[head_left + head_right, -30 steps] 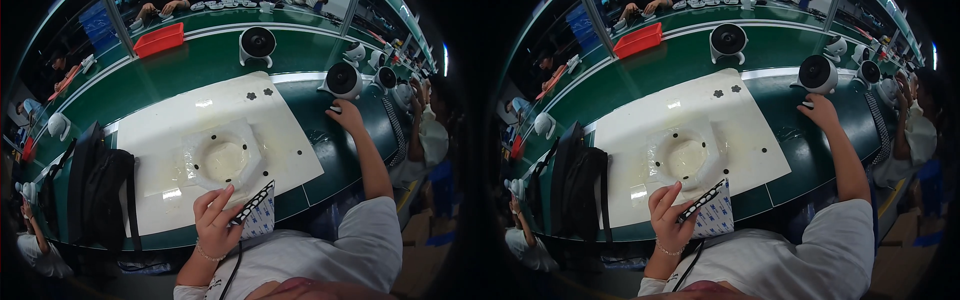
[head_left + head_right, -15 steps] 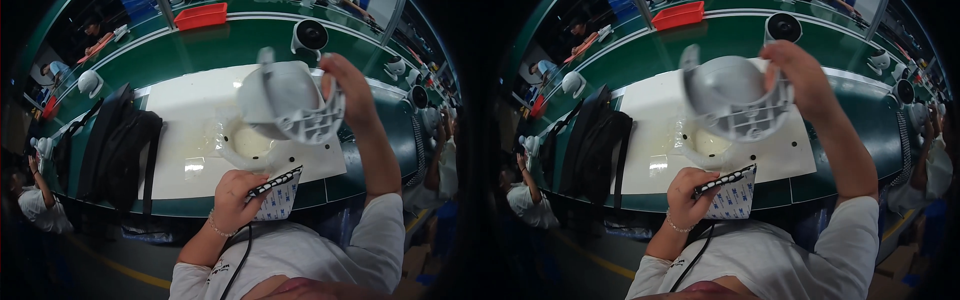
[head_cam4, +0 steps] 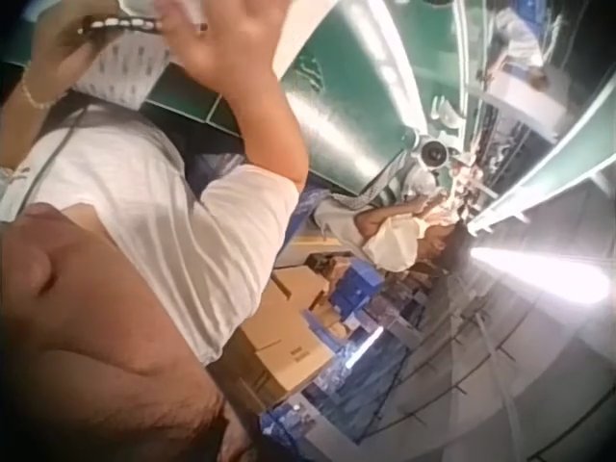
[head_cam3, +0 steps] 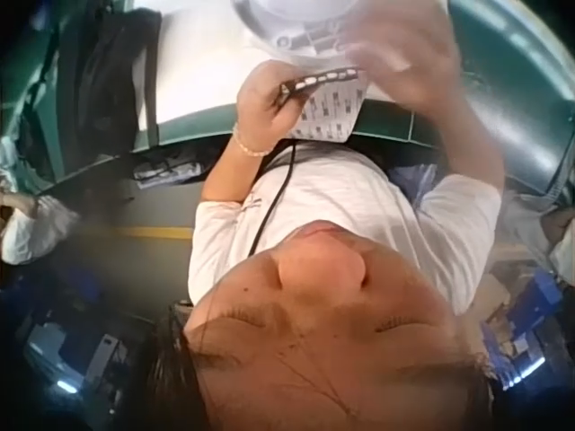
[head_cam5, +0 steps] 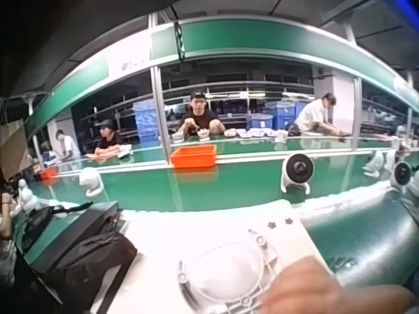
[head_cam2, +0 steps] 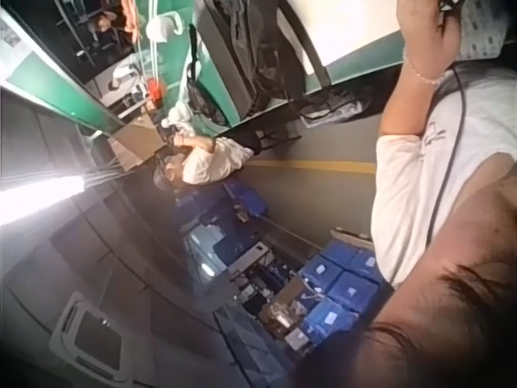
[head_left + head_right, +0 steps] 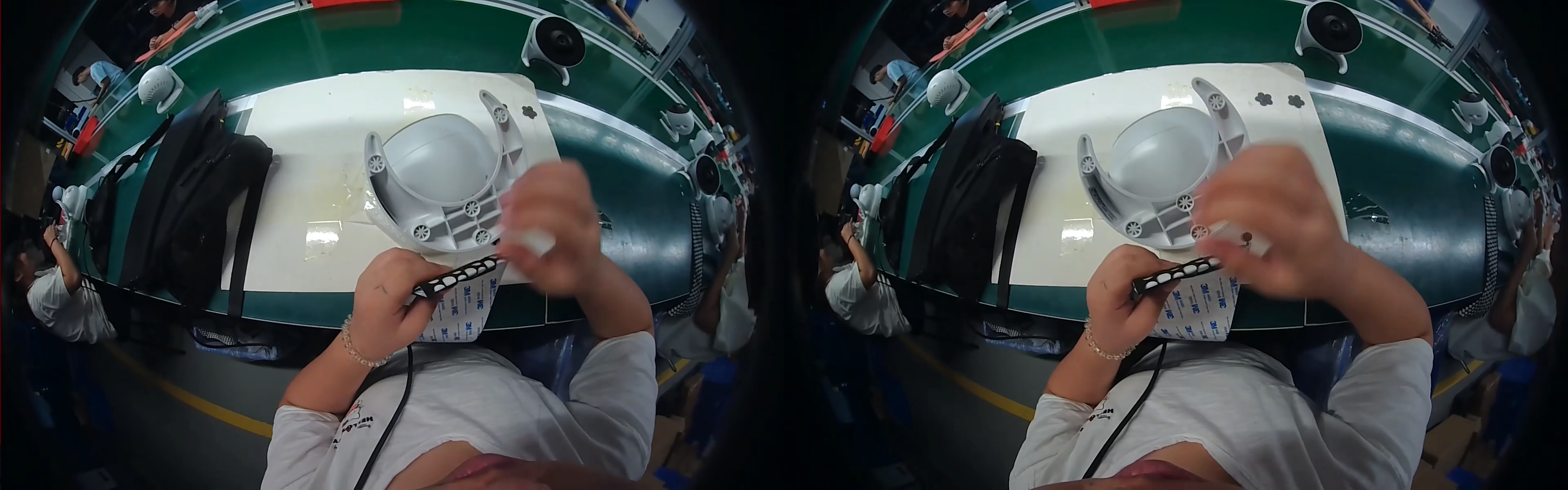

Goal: Assembling security camera housings by attaching small black circular pads to the base.

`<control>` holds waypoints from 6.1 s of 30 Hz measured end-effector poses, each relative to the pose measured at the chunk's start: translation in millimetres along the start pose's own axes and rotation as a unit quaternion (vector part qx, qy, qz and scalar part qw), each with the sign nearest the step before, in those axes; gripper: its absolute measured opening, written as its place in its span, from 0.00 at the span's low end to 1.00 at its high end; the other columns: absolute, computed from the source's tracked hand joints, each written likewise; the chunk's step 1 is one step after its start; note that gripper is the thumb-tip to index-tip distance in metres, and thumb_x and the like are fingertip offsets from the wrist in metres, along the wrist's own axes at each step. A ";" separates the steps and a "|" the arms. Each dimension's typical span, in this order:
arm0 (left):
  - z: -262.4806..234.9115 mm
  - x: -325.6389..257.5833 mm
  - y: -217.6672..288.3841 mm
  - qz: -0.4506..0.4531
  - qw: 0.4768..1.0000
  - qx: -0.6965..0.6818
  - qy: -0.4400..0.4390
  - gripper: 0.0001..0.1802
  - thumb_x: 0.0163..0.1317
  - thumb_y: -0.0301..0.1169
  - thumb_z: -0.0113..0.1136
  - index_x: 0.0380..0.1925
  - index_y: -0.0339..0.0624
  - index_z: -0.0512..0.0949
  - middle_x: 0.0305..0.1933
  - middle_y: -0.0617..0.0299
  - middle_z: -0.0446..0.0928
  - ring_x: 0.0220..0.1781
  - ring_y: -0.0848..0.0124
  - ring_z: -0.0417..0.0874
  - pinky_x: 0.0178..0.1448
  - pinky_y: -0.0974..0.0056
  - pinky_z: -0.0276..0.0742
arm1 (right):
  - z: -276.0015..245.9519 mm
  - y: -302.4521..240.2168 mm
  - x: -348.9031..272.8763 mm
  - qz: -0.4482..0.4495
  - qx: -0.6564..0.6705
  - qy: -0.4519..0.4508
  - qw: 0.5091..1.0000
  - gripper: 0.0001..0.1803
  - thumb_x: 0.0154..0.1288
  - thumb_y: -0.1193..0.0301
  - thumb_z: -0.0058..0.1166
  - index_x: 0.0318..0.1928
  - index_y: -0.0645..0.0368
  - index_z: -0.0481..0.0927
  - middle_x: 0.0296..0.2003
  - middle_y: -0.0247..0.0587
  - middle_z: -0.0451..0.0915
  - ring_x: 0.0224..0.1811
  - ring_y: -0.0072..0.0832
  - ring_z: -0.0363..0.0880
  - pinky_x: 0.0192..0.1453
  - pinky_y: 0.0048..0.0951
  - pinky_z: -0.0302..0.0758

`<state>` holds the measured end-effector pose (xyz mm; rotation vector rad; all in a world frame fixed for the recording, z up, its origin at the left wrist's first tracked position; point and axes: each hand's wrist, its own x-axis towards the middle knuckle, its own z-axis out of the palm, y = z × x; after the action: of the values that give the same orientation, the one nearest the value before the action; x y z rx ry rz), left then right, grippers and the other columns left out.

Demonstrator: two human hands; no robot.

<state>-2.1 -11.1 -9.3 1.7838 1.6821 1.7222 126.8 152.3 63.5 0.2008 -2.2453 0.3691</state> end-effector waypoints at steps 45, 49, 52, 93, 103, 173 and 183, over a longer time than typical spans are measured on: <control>-0.8 -7.5 -6.5 0.000 0.995 -0.078 0.055 0.16 0.32 0.15 0.58 0.28 0.36 0.76 0.22 0.58 0.74 0.24 0.65 0.76 0.28 0.68 0.70 | 30.7 -41.2 -20.8 0.003 0.018 -0.084 0.996 0.15 0.37 0.77 0.54 0.33 0.57 0.79 0.33 0.31 0.75 0.34 0.28 0.72 0.33 0.26 0.68; -1.6 -9.4 -10.2 0.014 0.994 -0.097 0.054 0.11 0.39 0.20 0.63 0.27 0.33 0.76 0.23 0.57 0.74 0.25 0.68 0.75 0.29 0.69 0.69 | 34.5 -43.1 -21.4 0.019 0.002 -0.079 0.997 0.15 0.37 0.76 0.54 0.32 0.56 0.78 0.34 0.30 0.76 0.34 0.28 0.73 0.33 0.25 0.67; -3.7 -7.3 -7.7 0.002 0.994 -0.106 0.030 0.10 0.40 0.21 0.63 0.27 0.32 0.75 0.23 0.56 0.74 0.25 0.68 0.75 0.29 0.69 0.69 | 35.4 -41.3 -22.1 0.019 0.014 -0.075 0.997 0.14 0.37 0.75 0.54 0.31 0.56 0.78 0.34 0.30 0.77 0.34 0.28 0.73 0.33 0.26 0.67; -3.6 -3.4 17.4 -0.093 0.976 -0.194 0.041 0.12 0.42 0.18 0.66 0.29 0.35 0.76 0.25 0.58 0.76 0.25 0.75 0.76 0.29 0.72 0.69 | 10.6 -19.9 -23.6 0.102 0.327 -0.097 0.934 0.37 0.47 0.84 0.60 0.57 0.58 0.56 0.36 0.49 0.76 0.38 0.30 0.78 0.39 0.26 0.76; 0.1 -1.1 17.6 -0.067 0.983 -0.150 0.084 0.11 0.40 0.22 0.69 0.22 0.36 0.74 0.19 0.59 0.74 0.20 0.71 0.75 0.25 0.71 0.68 | 16.6 -21.4 -25.9 0.139 0.384 -0.025 0.912 0.36 0.50 0.85 0.57 0.56 0.58 0.53 0.36 0.49 0.75 0.38 0.32 0.79 0.43 0.29 0.76; 20.6 18.2 1.1 0.026 0.988 0.050 0.144 0.13 0.37 0.18 0.67 0.27 0.36 0.78 0.62 0.30 0.50 0.26 0.69 0.80 0.30 0.71 0.77 | -1.1 -27.0 -4.7 0.394 0.299 -0.052 0.867 0.34 0.57 0.84 0.48 0.61 0.60 0.47 0.35 0.40 0.70 0.28 0.13 0.70 0.31 0.09 0.64; 22.0 16.7 0.6 0.014 0.988 0.031 0.151 0.11 0.38 0.17 0.66 0.25 0.34 0.76 0.62 0.29 0.49 0.27 0.69 0.81 0.30 0.71 0.77 | 6.5 -28.0 -34.4 0.033 -0.101 -0.041 0.994 0.22 0.50 0.80 0.56 0.49 0.62 0.69 0.37 0.44 0.79 0.21 0.24 0.77 0.19 0.19 0.68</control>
<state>10.3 13.5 -6.2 1.6433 1.8476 2.0632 151.7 124.5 38.7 0.0372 -2.3569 0.1693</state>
